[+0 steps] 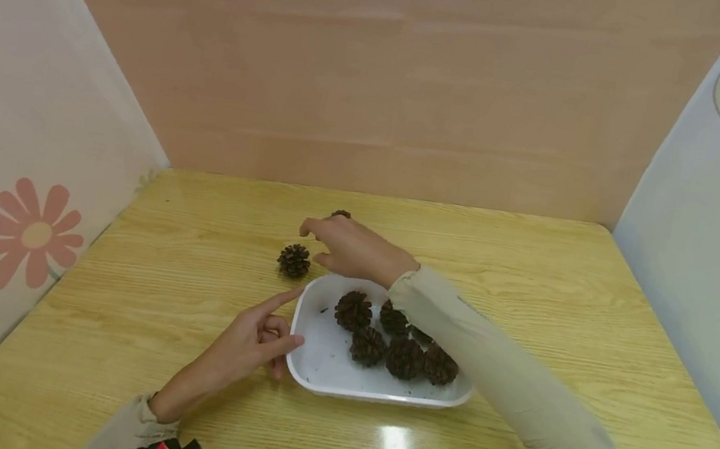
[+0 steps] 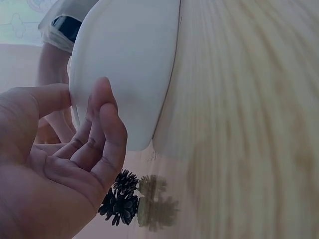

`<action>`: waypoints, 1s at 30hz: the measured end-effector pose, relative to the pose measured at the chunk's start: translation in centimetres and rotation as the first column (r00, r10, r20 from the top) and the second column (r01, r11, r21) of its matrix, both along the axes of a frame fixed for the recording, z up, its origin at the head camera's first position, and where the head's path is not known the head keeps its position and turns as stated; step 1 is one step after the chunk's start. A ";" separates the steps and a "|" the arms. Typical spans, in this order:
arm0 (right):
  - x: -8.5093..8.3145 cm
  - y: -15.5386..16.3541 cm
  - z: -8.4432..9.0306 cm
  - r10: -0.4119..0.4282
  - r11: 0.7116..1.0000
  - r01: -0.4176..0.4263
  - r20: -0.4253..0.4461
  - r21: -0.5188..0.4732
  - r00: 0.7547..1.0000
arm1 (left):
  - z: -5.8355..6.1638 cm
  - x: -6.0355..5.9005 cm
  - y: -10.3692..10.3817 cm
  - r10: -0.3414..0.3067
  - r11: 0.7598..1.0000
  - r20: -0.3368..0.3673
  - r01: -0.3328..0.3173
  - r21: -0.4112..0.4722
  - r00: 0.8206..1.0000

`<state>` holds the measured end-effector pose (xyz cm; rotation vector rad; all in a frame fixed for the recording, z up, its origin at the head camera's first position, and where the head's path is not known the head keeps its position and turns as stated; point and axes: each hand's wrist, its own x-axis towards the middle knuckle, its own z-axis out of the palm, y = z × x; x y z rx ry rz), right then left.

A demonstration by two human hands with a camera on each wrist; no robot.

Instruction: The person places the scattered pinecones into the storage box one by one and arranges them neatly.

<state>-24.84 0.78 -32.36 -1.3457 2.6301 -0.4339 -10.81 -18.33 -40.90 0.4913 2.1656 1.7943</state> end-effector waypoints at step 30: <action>-2.1 -3.4 -3.0 -0.051 0.997 0.037 0.197 0.074 0.979 | 0.3 0.5 0.4 0.047 0.999 0.059 -0.047 -0.001 0.997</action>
